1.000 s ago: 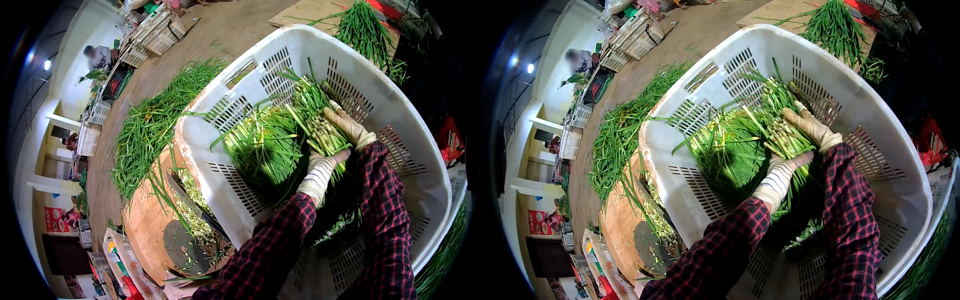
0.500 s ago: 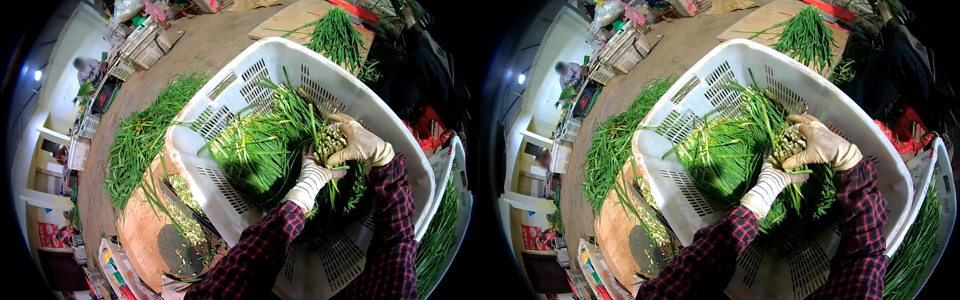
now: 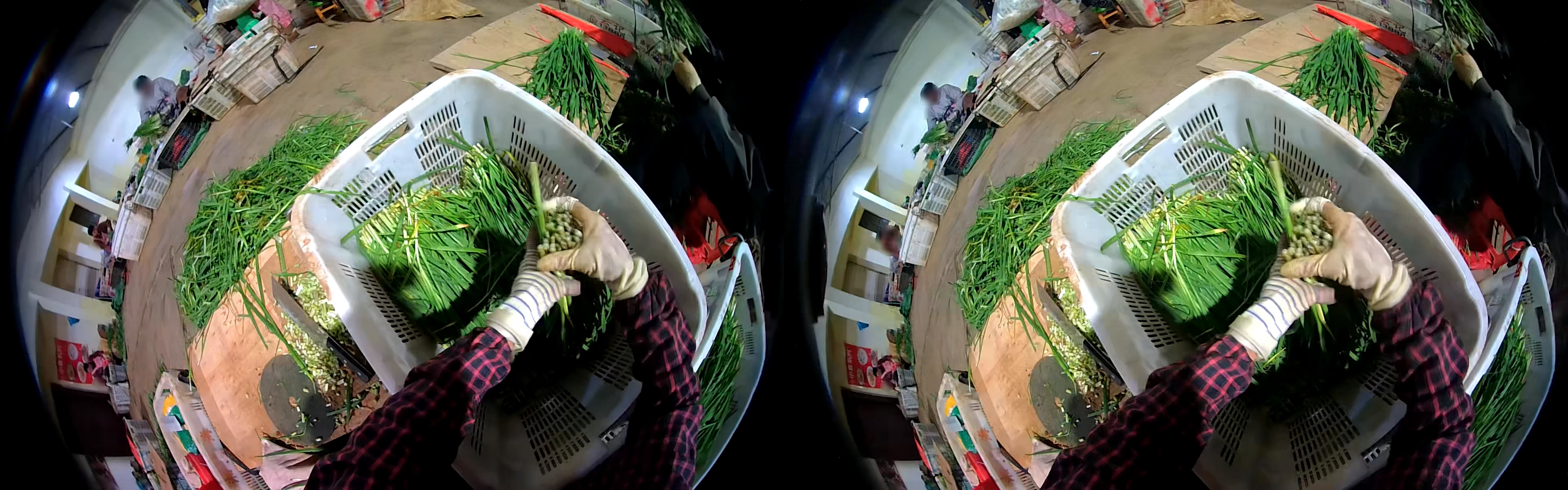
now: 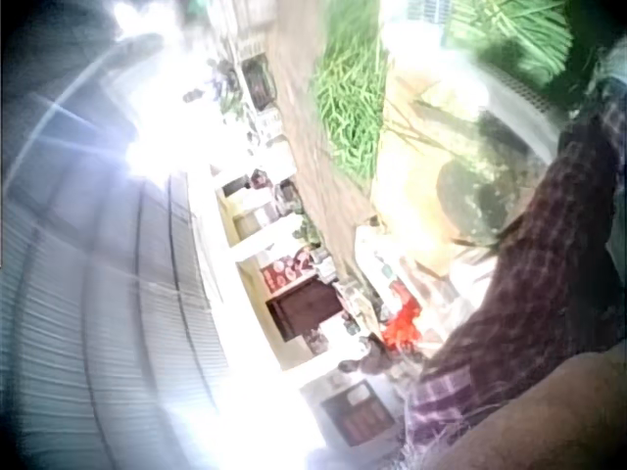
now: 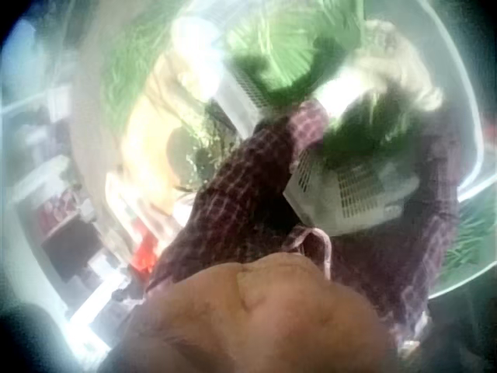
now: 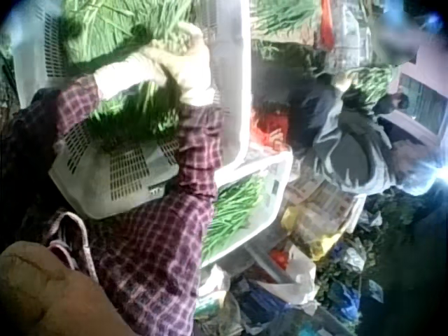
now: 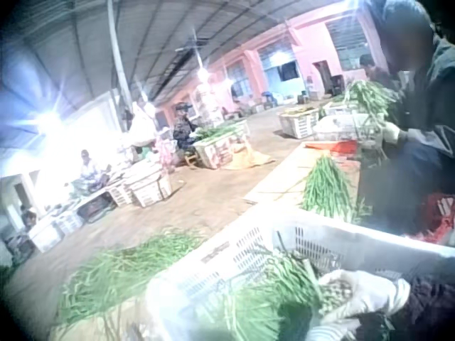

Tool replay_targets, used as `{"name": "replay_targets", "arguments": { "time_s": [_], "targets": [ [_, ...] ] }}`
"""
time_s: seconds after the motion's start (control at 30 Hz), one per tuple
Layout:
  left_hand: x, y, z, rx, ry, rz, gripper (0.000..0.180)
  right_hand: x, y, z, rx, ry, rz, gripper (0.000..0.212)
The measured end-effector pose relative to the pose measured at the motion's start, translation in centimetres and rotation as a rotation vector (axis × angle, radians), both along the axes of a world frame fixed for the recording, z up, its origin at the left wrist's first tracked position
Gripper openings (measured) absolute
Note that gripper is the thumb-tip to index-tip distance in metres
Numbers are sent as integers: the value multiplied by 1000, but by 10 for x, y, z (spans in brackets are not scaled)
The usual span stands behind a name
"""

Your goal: The person bundles chives, secures them with a red tie, and trims the ends using a cleaver on a wooden board before placing the bundle into a white plastic crate.

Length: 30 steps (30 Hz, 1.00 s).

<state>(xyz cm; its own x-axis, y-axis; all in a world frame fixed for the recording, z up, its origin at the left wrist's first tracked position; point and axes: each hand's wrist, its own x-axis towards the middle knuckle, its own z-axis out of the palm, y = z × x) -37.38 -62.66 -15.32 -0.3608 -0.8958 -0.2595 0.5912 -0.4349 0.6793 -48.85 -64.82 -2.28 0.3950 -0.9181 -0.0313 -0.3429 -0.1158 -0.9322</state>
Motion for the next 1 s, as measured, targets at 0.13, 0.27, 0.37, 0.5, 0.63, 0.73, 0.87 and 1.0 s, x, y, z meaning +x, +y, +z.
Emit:
{"name": "replay_targets", "arguments": {
  "time_s": [0.13,0.27,0.37,0.5,0.63,0.73,0.87,1.0],
  "targets": [
    [-17,23,23,-112,-182,-169,123,-2,44,8,-49,12,-287,45],
    [-3,58,59,230,249,-195,113,0,83,28,-94,68,-217,77],
    [0,103,87,-160,-380,-181,111,-19,102,44,-375,113,74,81],
    [11,145,95,47,44,5,61,9,148,60,-347,26,19,32],
    [18,183,141,121,48,140,20,29,190,65,-436,-46,-121,22],
    [35,197,98,98,778,-160,26,54,211,80,-544,39,-113,21],
    [26,208,102,-150,234,-112,79,53,219,122,-430,108,-15,16],
    [70,221,121,-624,-616,106,123,56,209,153,-661,-20,-163,19]
  ]
}}
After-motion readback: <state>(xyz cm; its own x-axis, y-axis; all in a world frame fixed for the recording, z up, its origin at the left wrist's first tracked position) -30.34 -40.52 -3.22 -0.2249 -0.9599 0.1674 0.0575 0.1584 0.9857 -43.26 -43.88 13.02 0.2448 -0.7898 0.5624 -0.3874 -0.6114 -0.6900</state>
